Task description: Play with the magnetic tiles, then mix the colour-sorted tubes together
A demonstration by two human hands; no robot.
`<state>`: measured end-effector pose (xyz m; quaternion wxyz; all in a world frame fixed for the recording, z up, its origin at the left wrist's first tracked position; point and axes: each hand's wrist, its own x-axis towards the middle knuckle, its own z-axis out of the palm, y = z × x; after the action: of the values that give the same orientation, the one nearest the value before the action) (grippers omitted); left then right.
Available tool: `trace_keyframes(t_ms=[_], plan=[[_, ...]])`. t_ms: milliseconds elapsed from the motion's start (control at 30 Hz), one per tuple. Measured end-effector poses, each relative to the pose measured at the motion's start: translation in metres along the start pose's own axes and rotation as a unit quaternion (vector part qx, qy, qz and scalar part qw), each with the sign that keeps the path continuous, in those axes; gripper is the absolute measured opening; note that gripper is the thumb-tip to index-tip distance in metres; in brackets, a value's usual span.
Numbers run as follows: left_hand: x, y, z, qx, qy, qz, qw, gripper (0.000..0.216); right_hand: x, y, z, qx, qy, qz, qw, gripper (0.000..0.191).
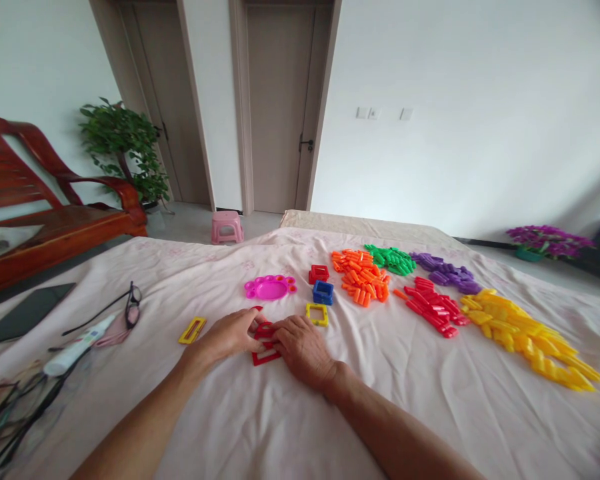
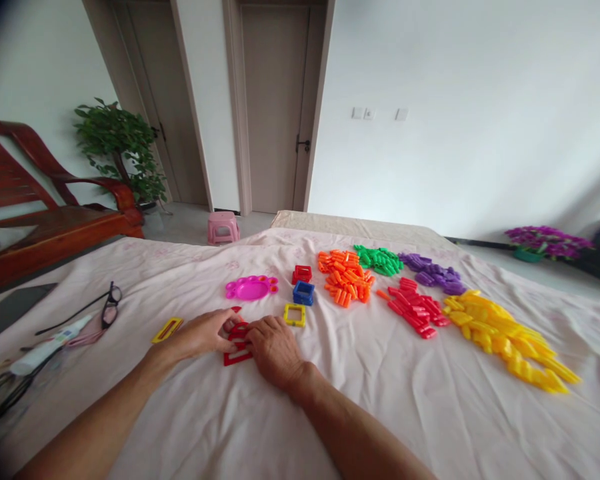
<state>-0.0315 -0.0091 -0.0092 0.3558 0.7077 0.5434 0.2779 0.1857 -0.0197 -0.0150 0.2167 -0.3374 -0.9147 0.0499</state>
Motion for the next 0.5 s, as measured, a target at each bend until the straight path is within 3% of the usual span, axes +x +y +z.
trace_keyframes(t_ms=[267,500], plan=[[0.009,-0.013,0.011,-0.015,0.02,-0.013,1.0,0.02,0.001,-0.002,-0.006,-0.024,-0.024,-0.009,0.999,0.014],[0.016,-0.021,0.007,-0.035,0.085,-0.066,0.994,0.034,-0.002,0.002,-0.003,-0.018,-0.023,-0.032,0.999,0.014]])
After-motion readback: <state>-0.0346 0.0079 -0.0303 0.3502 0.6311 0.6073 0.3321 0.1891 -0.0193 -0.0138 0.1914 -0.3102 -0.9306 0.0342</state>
